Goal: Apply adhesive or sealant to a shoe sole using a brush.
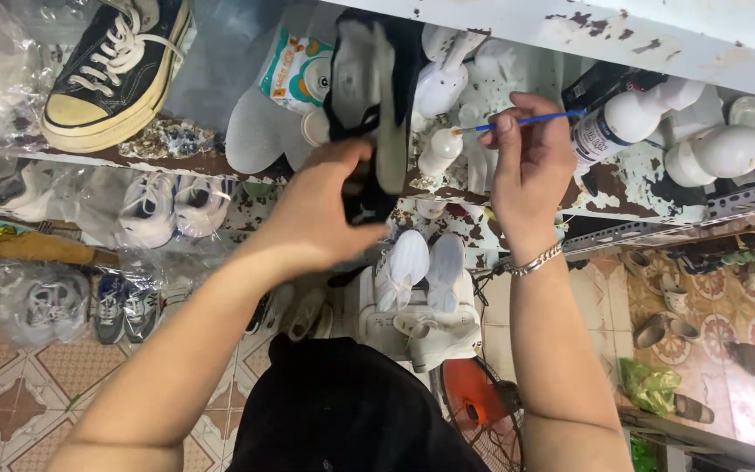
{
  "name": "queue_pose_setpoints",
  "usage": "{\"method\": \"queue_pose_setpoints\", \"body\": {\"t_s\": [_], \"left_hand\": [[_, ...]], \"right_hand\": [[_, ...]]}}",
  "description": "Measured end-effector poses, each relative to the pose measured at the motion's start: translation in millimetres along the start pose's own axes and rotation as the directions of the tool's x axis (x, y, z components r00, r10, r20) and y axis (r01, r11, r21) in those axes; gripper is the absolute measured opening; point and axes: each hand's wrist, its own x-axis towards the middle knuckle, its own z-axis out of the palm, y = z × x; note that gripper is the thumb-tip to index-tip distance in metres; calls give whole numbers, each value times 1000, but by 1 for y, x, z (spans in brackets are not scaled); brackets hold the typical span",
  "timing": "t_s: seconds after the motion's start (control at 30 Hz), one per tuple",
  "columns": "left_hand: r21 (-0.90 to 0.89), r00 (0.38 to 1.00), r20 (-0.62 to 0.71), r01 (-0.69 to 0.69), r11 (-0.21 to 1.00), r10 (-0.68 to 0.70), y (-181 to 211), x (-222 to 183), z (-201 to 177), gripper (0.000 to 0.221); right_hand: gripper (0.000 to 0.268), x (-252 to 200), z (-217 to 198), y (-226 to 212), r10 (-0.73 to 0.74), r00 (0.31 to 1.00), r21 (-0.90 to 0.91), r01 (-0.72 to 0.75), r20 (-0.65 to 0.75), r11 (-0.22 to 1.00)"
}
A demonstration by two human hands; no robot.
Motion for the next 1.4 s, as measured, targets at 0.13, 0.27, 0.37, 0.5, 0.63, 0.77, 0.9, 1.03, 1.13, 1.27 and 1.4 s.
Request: {"method": "queue_pose_setpoints", "body": {"t_s": [0.13, 0.27, 0.37, 0.5, 0.63, 0.77, 0.9, 1.03, 1.13, 1.27, 1.4], "left_hand": [[-250, 988, 35, 155, 956, -151, 11, -44, 1, 89], [-406, 958, 114, 288, 867, -265, 5, -87, 15, 89], [-432, 944, 142, 329, 840, -296, -6, -114, 27, 92], [-463, 923, 189, 384, 799, -334, -8, -138, 31, 94], [-601, 918, 223, 395, 695, -329, -9, -153, 32, 95], [-667, 925, 233, 377, 642, -302, -4, -155, 28, 96], [-716, 938, 221, 341, 609, -265, -1, -155, 28, 97], [-737, 951, 198, 305, 603, -239, 2, -156, 32, 98], [-735, 953, 194, 299, 609, -234, 7, -152, 31, 99], [-718, 960, 174, 276, 639, -220, 16, -148, 25, 97], [-634, 971, 162, 238, 736, -174, 24, -143, 23, 93]], "right_hand": [[18, 8, 6, -16, -38, 992, -245, 66, 117, 967], [15, 14, 13, -15, -108, 973, -421, 186, 203, 888], [15, 17, 15, -9, -30, 975, -362, 111, 222, 925], [15, 16, 10, 1, -35, 974, -349, 114, 224, 930], [14, 14, -3, 17, 35, 995, -74, -29, 89, 997], [15, 13, -14, 26, 4, 1000, 60, -3, -17, 998], [18, 9, -16, 32, 99, 985, 249, -62, -139, 966], [18, 1, -10, 36, 149, 973, 327, -84, -177, 941], [15, -14, -19, 46, 168, 960, 234, -114, -223, 966], [13, -50, -21, 9, 167, 932, 440, -9, -321, 898], [9, -106, -12, -63, 300, 913, 624, -68, -276, 778]]}}
